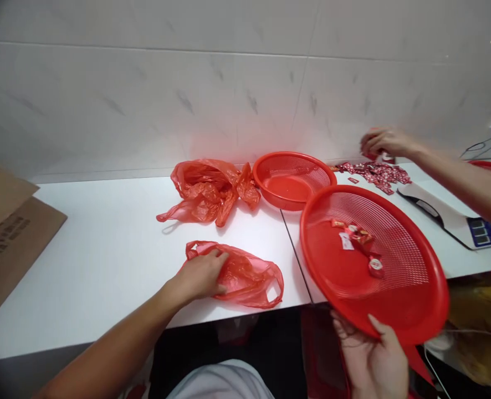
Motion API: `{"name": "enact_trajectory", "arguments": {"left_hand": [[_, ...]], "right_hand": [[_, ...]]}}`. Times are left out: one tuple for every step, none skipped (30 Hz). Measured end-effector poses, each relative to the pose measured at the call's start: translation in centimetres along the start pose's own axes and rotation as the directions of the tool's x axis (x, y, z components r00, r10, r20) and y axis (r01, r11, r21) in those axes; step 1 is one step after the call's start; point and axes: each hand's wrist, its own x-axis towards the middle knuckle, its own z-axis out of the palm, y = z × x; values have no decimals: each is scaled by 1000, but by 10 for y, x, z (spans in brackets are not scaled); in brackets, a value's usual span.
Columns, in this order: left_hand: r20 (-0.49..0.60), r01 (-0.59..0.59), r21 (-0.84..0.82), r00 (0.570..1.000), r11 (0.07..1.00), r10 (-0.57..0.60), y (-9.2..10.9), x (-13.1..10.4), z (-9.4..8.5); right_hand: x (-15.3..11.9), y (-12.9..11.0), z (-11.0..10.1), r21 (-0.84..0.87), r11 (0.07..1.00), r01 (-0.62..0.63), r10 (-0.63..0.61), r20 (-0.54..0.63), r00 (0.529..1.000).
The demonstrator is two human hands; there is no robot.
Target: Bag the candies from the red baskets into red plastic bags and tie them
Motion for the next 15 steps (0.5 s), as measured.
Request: {"name": "enact_trajectory", "arguments": {"left_hand": [[29,-11,14,1000,1000,11,-1,-2,0],[54,-15,25,998,1000,14,-2,-4,-1],[75,-13,30,997,999,10,-1,-5,0],[90,-4,30,996,1000,2,-1,-7,0],[99,8,28,995,1000,-10,1,-8,1],[102,19,23,995,1000,-21,2,-9,2],[96,29,12,995,1000,-30,3,-10,4],[83,33,-5,996,999,-32,3,-11,6],[61,24,-28,998,999,-23,3,-12,8],[36,6,-49,999,999,-4,3,-13,11],[8,-21,-67,1000,998,22,1,-14,12],[-17,-55,-79,998,995,54,-1,-15,14],[-37,-87,-90,996,992,84,-3,-16,15],[-60,-91,-110,995,990,85,-6,-16,15],[-74,-78,-136,995,988,68,-8,-17,14]], "right_hand": [[-21,7,7,21,1000,-7,6,37,999],[-38,13,16,37,999,-23,20,80,997],[-53,19,27,42,998,-56,50,138,989],[-63,25,37,40,995,-93,83,198,977],[-71,32,47,34,992,-121,109,253,961],[-76,40,57,25,990,-142,128,303,944],[-79,49,65,15,988,-152,137,342,930],[-81,57,74,3,989,-151,139,372,918],[-81,66,82,-11,990,-143,136,398,907],[-81,75,90,-30,991,-130,130,421,898],[-80,83,98,-52,992,-116,127,444,887],[-78,91,105,-76,992,-101,125,466,876],[-76,97,112,-97,992,-85,122,483,867],[-73,102,118,-118,990,-72,122,494,861],[-69,107,123,-137,989,-59,120,496,860]]}}
